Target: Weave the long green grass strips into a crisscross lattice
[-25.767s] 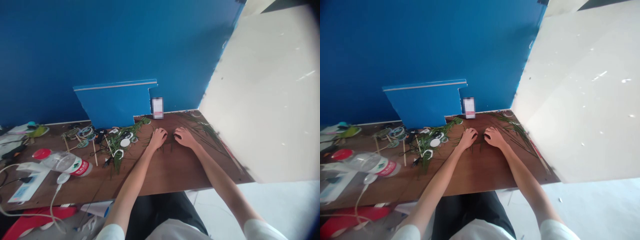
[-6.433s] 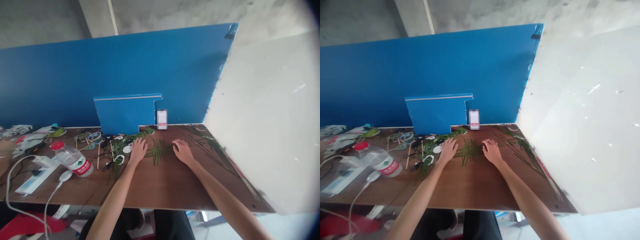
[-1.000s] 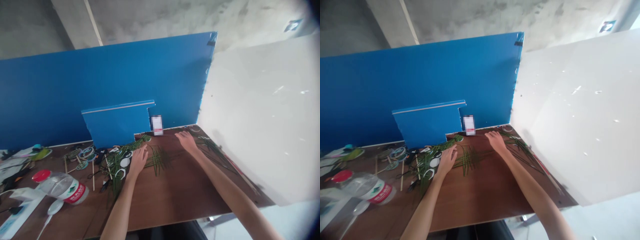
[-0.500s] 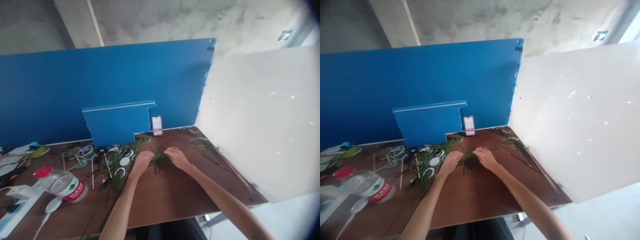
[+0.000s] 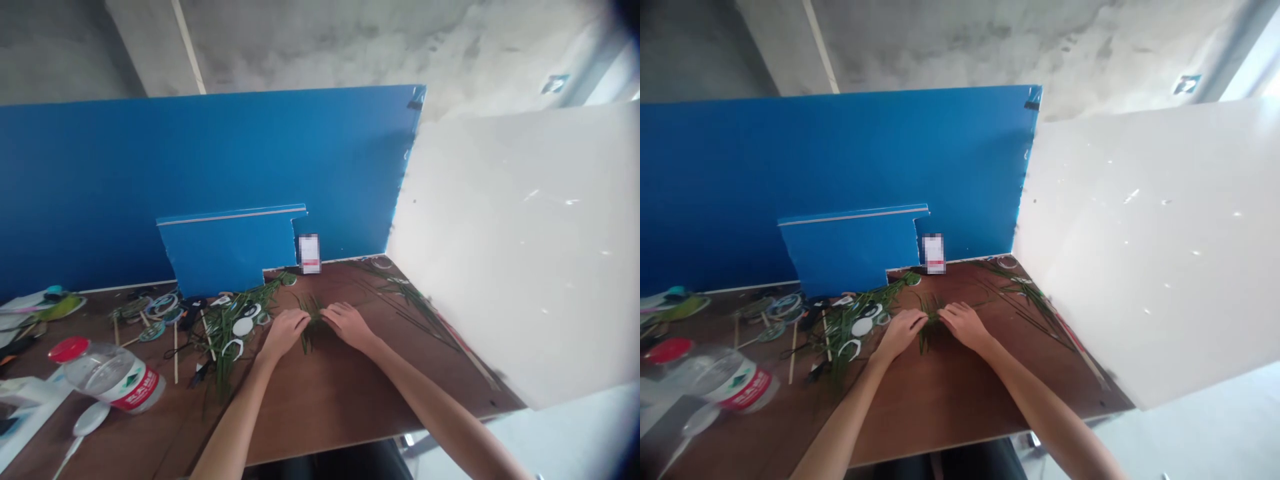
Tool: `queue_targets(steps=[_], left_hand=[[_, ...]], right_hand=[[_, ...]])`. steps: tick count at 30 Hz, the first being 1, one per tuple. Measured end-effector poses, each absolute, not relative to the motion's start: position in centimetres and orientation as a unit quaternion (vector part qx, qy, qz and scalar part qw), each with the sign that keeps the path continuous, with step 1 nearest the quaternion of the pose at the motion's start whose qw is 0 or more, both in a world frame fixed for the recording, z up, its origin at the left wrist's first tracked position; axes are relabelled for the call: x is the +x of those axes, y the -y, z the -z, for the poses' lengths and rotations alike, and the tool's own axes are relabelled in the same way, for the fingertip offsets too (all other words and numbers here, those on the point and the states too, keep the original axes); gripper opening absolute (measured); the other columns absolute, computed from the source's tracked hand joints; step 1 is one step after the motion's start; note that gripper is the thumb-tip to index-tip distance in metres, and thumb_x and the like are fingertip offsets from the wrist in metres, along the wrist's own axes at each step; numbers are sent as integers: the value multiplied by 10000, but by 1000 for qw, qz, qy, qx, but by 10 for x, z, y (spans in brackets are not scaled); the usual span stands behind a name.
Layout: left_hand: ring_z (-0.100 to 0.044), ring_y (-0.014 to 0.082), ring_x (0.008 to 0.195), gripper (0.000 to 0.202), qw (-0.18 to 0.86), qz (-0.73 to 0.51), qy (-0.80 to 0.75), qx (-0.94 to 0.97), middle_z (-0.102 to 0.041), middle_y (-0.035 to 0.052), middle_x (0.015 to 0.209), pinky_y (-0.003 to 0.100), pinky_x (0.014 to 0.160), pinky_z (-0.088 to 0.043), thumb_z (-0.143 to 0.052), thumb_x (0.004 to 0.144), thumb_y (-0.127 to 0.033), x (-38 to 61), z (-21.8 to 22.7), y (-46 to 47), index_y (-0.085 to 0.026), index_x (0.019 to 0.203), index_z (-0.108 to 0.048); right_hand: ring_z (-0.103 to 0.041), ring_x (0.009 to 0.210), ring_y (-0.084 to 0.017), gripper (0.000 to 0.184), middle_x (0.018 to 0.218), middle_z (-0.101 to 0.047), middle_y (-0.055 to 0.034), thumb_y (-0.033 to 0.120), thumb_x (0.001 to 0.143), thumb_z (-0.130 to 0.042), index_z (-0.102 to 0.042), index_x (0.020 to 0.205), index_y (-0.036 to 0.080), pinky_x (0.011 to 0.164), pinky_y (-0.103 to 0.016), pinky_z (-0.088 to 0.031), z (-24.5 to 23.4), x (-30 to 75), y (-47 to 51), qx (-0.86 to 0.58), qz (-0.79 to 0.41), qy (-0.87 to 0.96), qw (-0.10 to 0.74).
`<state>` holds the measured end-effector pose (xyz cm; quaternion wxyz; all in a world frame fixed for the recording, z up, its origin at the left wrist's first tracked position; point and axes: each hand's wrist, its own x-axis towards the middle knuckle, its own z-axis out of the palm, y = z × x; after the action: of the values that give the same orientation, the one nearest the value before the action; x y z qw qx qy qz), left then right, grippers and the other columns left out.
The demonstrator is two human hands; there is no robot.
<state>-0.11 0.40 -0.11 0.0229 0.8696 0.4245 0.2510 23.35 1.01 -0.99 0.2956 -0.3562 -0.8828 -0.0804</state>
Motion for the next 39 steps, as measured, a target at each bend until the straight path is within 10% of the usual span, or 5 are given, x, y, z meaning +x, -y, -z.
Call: queue_targets(steps=[39], left_hand=[[-482, 247, 1295, 368, 31, -171, -421, 890, -535, 86, 1397, 444, 1080, -399, -491, 969, -386, 7, 13, -15, -242, 1297, -570]], right_hand=[[-616, 878, -164, 203, 908, -687, -35, 232, 977, -486, -683, 931, 219, 807, -274, -431, 13, 276, -35, -434, 20, 855, 283]])
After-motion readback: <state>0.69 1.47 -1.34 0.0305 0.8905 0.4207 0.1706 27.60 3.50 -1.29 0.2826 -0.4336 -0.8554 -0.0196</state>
